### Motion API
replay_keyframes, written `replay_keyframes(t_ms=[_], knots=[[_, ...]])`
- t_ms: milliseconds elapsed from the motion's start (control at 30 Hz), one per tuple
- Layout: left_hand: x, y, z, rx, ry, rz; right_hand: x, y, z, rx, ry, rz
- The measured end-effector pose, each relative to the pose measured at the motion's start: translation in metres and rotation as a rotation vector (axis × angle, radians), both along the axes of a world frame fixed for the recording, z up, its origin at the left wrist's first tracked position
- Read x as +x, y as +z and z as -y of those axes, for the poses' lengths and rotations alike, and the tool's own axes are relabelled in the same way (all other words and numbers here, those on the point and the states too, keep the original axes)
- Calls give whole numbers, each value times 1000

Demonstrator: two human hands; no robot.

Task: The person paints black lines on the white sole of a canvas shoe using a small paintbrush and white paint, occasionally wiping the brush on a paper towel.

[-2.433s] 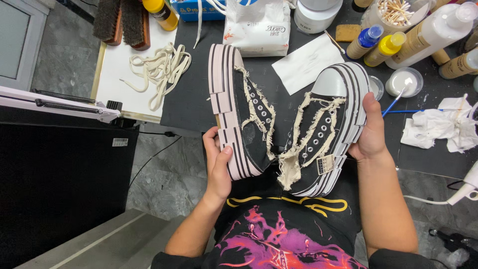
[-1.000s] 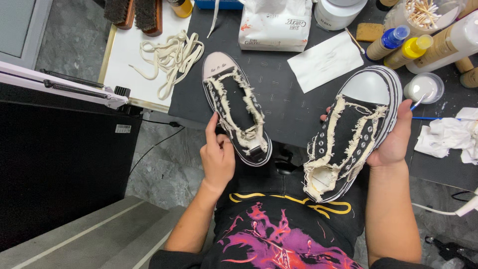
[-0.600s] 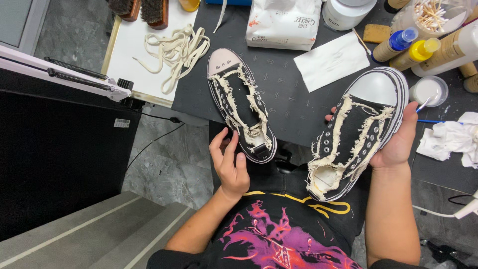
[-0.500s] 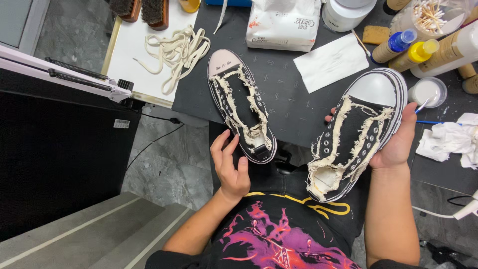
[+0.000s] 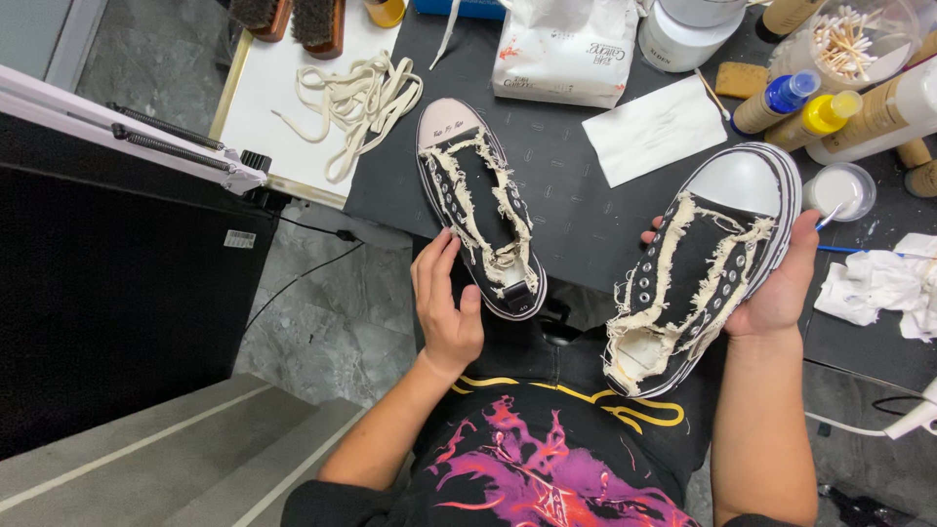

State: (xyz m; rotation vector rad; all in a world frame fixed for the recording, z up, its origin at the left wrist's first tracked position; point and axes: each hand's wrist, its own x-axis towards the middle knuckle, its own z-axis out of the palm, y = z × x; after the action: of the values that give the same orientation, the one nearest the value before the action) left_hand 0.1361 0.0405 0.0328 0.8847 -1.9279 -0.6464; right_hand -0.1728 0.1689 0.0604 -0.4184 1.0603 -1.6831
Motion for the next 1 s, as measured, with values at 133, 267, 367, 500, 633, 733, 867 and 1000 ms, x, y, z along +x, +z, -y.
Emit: replay_keyframes(t_ms=[133,267,367,500,633,733,867,1000], knots=[[-10,6,16,35,104,-54,-10,-4,-3,-13,4,9],[-17,11,35,40,121,-138,-18,-8,-3,5,-1,6],[-18,13,41,-17,152,-127,-20,-9,-2,5,6,-2],[-21,9,40,76,174,-183,-19,-9,0,-12,-10,8],[-18,6,34,117,135,-220,-16,-6,1,-3,-13,0],[-15,5,26,92,120,-203,-12,-3,3,1,-12,-11],[-5,11,22,146,113,-211,-4,0,7,-2,1,15],[2,21,15,179,21,-259,0,2,8,-23,10,160]])
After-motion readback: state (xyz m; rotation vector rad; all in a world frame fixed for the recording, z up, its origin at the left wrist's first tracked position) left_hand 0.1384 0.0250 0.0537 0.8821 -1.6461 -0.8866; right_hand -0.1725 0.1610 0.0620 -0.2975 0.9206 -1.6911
